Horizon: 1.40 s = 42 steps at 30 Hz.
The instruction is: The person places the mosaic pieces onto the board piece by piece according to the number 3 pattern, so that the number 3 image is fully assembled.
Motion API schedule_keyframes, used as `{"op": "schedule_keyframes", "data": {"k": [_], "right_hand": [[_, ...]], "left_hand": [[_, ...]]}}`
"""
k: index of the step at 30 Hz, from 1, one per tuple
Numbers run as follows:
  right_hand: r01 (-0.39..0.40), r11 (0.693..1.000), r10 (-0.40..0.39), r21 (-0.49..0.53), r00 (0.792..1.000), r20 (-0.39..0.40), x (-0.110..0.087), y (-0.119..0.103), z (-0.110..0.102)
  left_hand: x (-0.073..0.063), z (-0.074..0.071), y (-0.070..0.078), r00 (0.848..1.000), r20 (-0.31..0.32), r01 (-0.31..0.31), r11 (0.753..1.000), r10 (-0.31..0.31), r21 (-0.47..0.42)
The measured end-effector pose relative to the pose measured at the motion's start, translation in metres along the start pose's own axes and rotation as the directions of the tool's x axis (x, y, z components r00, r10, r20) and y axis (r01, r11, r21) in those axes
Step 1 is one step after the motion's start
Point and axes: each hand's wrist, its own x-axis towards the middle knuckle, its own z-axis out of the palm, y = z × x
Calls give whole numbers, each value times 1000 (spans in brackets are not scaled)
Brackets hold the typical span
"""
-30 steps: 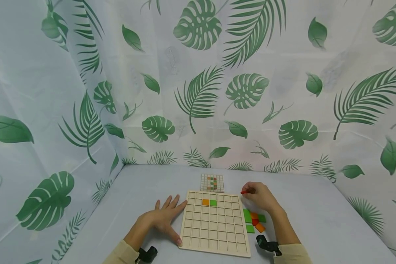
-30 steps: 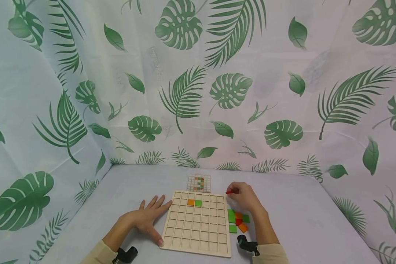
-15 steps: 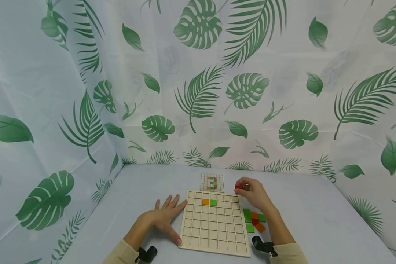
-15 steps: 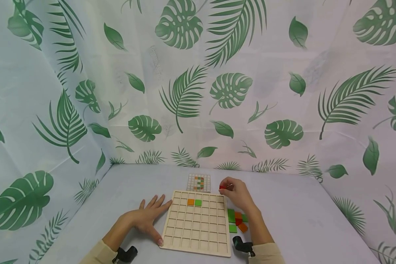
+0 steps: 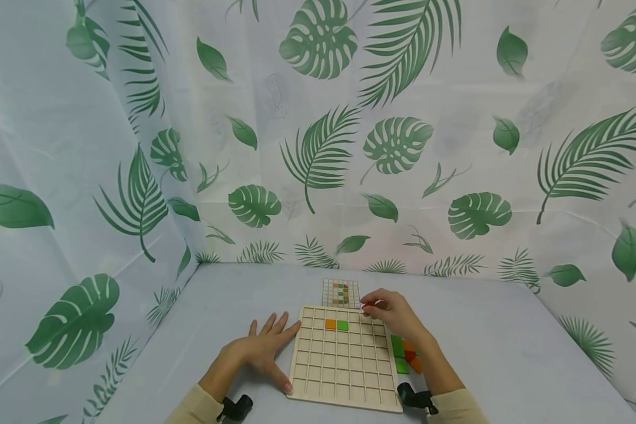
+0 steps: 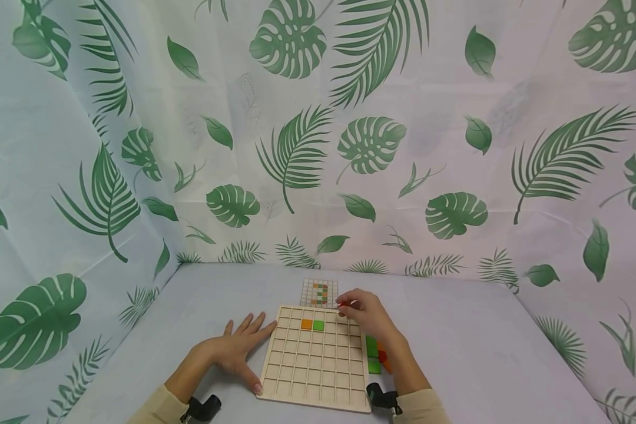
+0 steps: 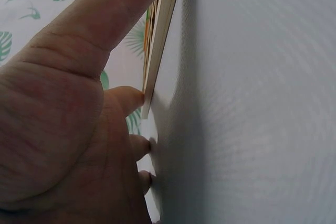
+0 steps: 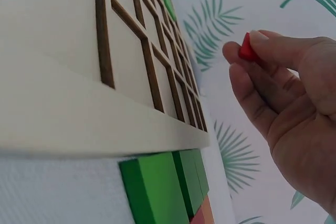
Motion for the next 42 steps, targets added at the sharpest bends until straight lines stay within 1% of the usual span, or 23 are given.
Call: {"op": "schedule_keyframes", "data": {"k": [5, 9, 17, 28, 33, 42], "right_hand": [[-17, 999, 15, -51, 999, -32, 3, -3, 5], [-23, 995, 19, -98, 999, -38, 4, -6, 11], [-53, 993, 53, -108, 999, -1, 4, -9, 18], [-44, 992, 51, -118, 997, 62, 5, -4, 26], [-37, 989, 47, -146, 997, 65, 7, -3, 29], [-15, 983, 30, -181, 996, 79, 8, -5, 32]], "left_hand": [[0, -1, 1, 1000, 0, 2, 1000, -2, 3], [0, -1, 1, 1000, 0, 1, 1000, -1, 3], [1, 0, 0, 1000, 2, -1, 1000, 1, 7], [-1, 0, 2, 1000, -2, 3, 1000, -3, 11], [-1, -1, 3, 1000, -1, 9, 1000, -9, 13], [0, 0, 0, 1000, 1, -1, 1000, 1, 16]]}}
